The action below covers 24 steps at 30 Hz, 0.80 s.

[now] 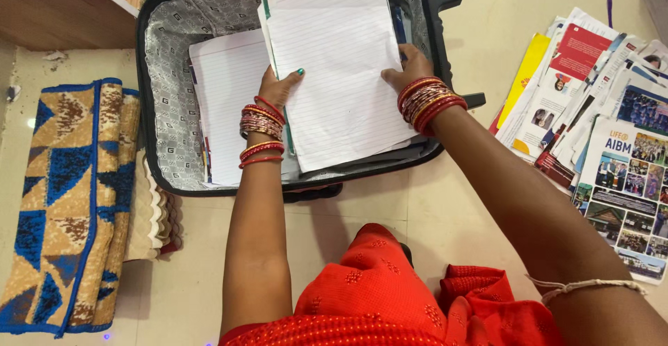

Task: The person sorts through a large pile of documents and brochures by hand, handling them one at a time and placing specific sheets into an open suitcase on the floor.

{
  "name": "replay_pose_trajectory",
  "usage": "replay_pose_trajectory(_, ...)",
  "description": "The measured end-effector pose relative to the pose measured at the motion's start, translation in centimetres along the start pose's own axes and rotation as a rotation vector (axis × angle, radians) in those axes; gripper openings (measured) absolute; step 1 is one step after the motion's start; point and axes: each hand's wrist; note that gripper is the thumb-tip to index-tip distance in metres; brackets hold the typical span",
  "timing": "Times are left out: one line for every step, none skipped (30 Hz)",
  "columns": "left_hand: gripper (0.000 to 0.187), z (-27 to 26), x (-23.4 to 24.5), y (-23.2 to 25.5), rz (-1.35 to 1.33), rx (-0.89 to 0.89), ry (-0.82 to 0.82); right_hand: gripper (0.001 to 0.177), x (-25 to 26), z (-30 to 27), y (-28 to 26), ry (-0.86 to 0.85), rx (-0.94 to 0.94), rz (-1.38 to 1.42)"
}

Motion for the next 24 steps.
replay_pose_trajectory(0.070,0.9,-0.8,-1.2,0.013,-0.023,-0.003,0.073,-0.7,1.1,1.3,0.029,0.007,-0.015)
replay_pose_trajectory(0.068,1.8,-2.0,-2.4,0.047,-0.005,-0.008,0.066,-1.4,2.0,2.6,0.024,-0.019,-0.133)
replay_pose_trajectory(0.066,2.6,-3.4,-3.7,0.081,0.012,-0.013,0.059,-2.1,2.8,3.7,0.018,-0.044,-0.250)
replay_pose_trajectory(0.064,3.4,-4.5,-4.6,0.115,0.028,-0.016,0.053,-2.4,3.5,4.2,0.013,-0.068,-0.367)
replay_pose_trajectory(0.067,4.3,-5.5,-5.2,0.269,0.070,-0.014,0.058,-2.5,4.0,4.4,0.013,-0.109,-0.408)
replay_pose_trajectory(0.070,4.8,-6.5,-5.7,0.425,0.114,-0.015,0.064,-2.8,3.9,4.5,0.012,-0.155,-0.449)
replay_pose_trajectory(0.073,5.2,-7.2,-6.0,0.581,0.157,-0.015,0.070,-3.1,3.6,4.4,0.011,-0.200,-0.489)
replay_pose_trajectory(0.074,5.2,-7.7,-6.1,0.577,0.175,-0.010,0.074,-3.3,3.3,4.3,0.006,-0.217,-0.492)
replay_pose_trajectory(0.075,4.8,-8.1,-6.2,0.573,0.193,-0.006,0.078,-3.5,2.9,4.3,0.001,-0.233,-0.495)
replay_pose_trajectory(0.076,4.5,-8.1,-6.0,0.569,0.210,0.002,0.082,-3.5,2.8,4.1,-0.005,-0.246,-0.497)
replay_pose_trajectory(0.076,4.2,-8.0,-5.7,0.580,0.215,0.017,0.075,-3.6,2.9,4.0,0.004,-0.227,-0.523)
replay_pose_trajectory(0.075,3.8,-8.1,-5.3,0.590,0.220,0.028,0.069,-4.0,2.9,4.2,0.014,-0.210,-0.549)
replay_pose_trajectory(0.075,3.5,-8.3,-5.0,0.601,0.225,0.040,0.062,-4.0,3.0,4.5,0.024,-0.194,-0.576)
replay_pose_trajectory(0.076,3.2,-8.5,-4.5,0.613,0.225,0.072,0.065,-4.0,3.2,4.7,0.016,-0.201,-0.567)
replay_pose_trajectory(0.077,3.0,-8.6,-4.1,0.624,0.224,0.105,0.067,-4.0,3.4,4.8,0.009,-0.209,-0.558)
replay_pose_trajectory(0.077,2.7,-8.9,-3.7,0.635,0.224,0.136,0.069,-4.0,3.6,5.0,0.003,-0.217,-0.550)
replay_pose_trajectory(0.077,2.3,-9.1,-3.2,0.646,0.246,0.135,0.066,-4.0,3.7,5.3,0.002,-0.195,-0.586)
replay_pose_trajectory(0.077,2.1,-9.1,-2.7,0.656,0.266,0.136,0.063,-4.2,3.8,5.4,0.003,-0.171,-0.623)
replay_pose_trajectory(0.077,1.8,-9.3,-2.3,0.665,0.286,0.136,0.061,-4.1,4.0,5.5,0.004,-0.147,-0.660)
replay_pose_trajectory(0.077,1.5,-9.4,-1.9,0.708,0.271,0.131,0.061,-4.1,4.1,5.6,-0.009,-0.171,-0.654)
replay_pose_trajectory(0.078,1.4,-9.5,-1.5,0.752,0.255,0.126,0.062,-4.3,4.2,5.7,-0.022,-0.195,-0.648)
replay_pose_trajectory(0.079,1.2,-9.5,-1.4,0.796,0.239,0.118,0.062,-4.4,4.3,5.9,-0.035,-0.223,-0.642)
replay_pose_trajectory(0.078,1.0,-9.6,-1.3,0.798,0.245,0.117,0.053,-4.6,4.4,6.1,0.021,-0.270,-0.496)
replay_pose_trajectory(0.077,1.0,-9.6,-1.2,0.800,0.251,0.114,0.047,-4.7,4.5,6.5,0.077,-0.317,-0.351)
Point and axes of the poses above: each hand's wrist, its own z-axis towards the middle knuckle, its own x-axis out of the back of the hand, y = z × x, and after that the axes turned 13 degrees about z, right-handed
